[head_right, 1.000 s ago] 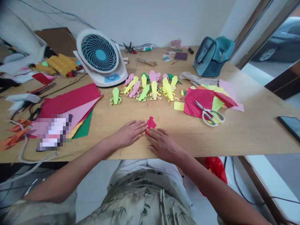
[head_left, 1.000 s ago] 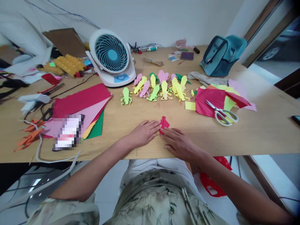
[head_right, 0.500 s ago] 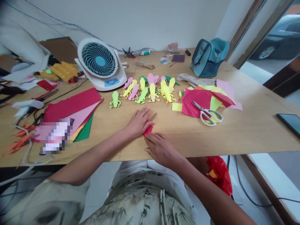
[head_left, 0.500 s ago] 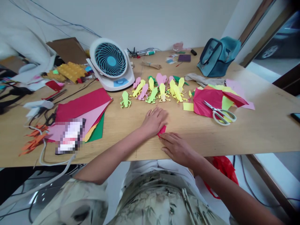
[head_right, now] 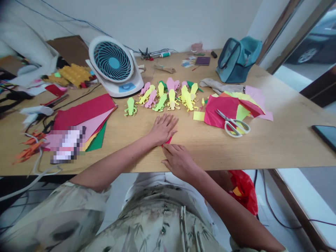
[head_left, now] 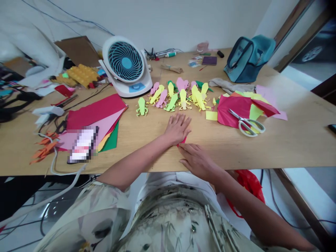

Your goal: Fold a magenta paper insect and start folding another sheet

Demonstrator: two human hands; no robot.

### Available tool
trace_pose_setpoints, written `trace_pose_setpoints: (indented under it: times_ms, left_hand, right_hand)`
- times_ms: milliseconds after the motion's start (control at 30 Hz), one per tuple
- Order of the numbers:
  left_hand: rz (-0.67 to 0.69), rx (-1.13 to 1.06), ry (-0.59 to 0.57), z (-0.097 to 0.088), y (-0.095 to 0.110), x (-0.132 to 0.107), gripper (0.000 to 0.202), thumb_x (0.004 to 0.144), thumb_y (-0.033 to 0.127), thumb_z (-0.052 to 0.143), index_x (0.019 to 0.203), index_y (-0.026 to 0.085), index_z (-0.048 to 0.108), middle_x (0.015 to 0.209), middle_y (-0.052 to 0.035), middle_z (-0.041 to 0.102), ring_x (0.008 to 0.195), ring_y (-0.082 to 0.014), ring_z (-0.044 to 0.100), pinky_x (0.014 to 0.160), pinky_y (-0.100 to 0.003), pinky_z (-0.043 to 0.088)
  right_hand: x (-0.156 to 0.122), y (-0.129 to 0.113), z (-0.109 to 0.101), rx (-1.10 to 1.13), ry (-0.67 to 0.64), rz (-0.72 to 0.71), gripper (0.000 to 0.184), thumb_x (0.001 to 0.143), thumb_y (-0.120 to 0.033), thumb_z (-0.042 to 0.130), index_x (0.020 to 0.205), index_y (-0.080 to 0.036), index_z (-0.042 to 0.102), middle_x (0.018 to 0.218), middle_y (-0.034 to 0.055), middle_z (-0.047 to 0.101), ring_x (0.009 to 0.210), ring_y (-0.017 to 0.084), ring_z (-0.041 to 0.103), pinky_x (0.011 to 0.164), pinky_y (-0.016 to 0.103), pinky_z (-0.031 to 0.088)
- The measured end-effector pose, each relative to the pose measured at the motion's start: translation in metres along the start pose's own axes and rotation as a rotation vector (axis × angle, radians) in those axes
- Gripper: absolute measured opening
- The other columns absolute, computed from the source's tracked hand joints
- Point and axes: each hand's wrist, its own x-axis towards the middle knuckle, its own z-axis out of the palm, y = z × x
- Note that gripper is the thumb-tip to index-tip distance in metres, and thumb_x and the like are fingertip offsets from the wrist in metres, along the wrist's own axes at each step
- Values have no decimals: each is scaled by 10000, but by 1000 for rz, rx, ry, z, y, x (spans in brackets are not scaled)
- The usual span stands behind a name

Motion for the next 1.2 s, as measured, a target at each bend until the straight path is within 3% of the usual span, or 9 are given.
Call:
trace_pose_setpoints:
  times_ms: [100,200,333,533,733,1000,1200]
  left_hand:
    - [-4,-33,-26,1,-1,2,645,1024,504,282,1605,227,238,1681,-108,225,1563,-327,128,1241,-571,136]
    - [-15,-74,-50,3,-2,3,650,1026,502,272,1607,215,228,1675,-124,235,1556,-335,155,1234,-578,152]
    - [8,-45,1,3,-1,3,624,1022,476,315,1591,222,279,1672,-127,243,1557,-345,138,1230,-604,107]
    - [-7,-98,-73,4,-4,3,644,1026,503,270,1600,211,241,1673,-123,241,1552,-326,169,1226,-586,151]
    - [-3,-125,-117,4,-5,6,644,1027,496,264,1602,208,240,1689,-113,191,1557,-332,149,1234,-582,139]
    - [-13,-109,-77,0,0,2,646,1025,491,287,1608,219,228,1680,-127,218,1558,-355,130,1226,-613,124]
    - [7,-55,36,-1,1,2,629,1010,461,345,1588,220,288,1674,-129,237,1564,-342,106,1230,-609,64]
  right_hand:
    - [4,-8,-5,-83,-68,2,437,998,-286,538,1371,-58,543,1338,174,613,1150,292,570,976,420,473]
    - [13,-20,-9,-186,-127,14,355,988,-328,559,1207,-66,655,1220,184,651,1062,305,594,892,417,495]
    - [19,-32,-4,-256,-103,56,308,964,-369,596,1026,-87,703,1014,176,658,961,309,596,814,415,489]
    - [13,-27,10,-210,22,123,328,986,-337,553,1210,-104,612,1122,176,637,984,299,557,846,414,462]
    - [13,-25,11,-153,8,135,374,980,-321,554,1270,-88,592,1158,175,621,1029,319,522,882,440,438]
    - [2,-25,20,-50,122,141,442,1000,-332,480,1343,-62,547,1271,215,584,1110,337,515,956,470,448]
    - [-4,-26,22,-73,103,133,472,1003,-322,468,1389,-55,517,1385,221,562,1217,352,496,1009,486,431]
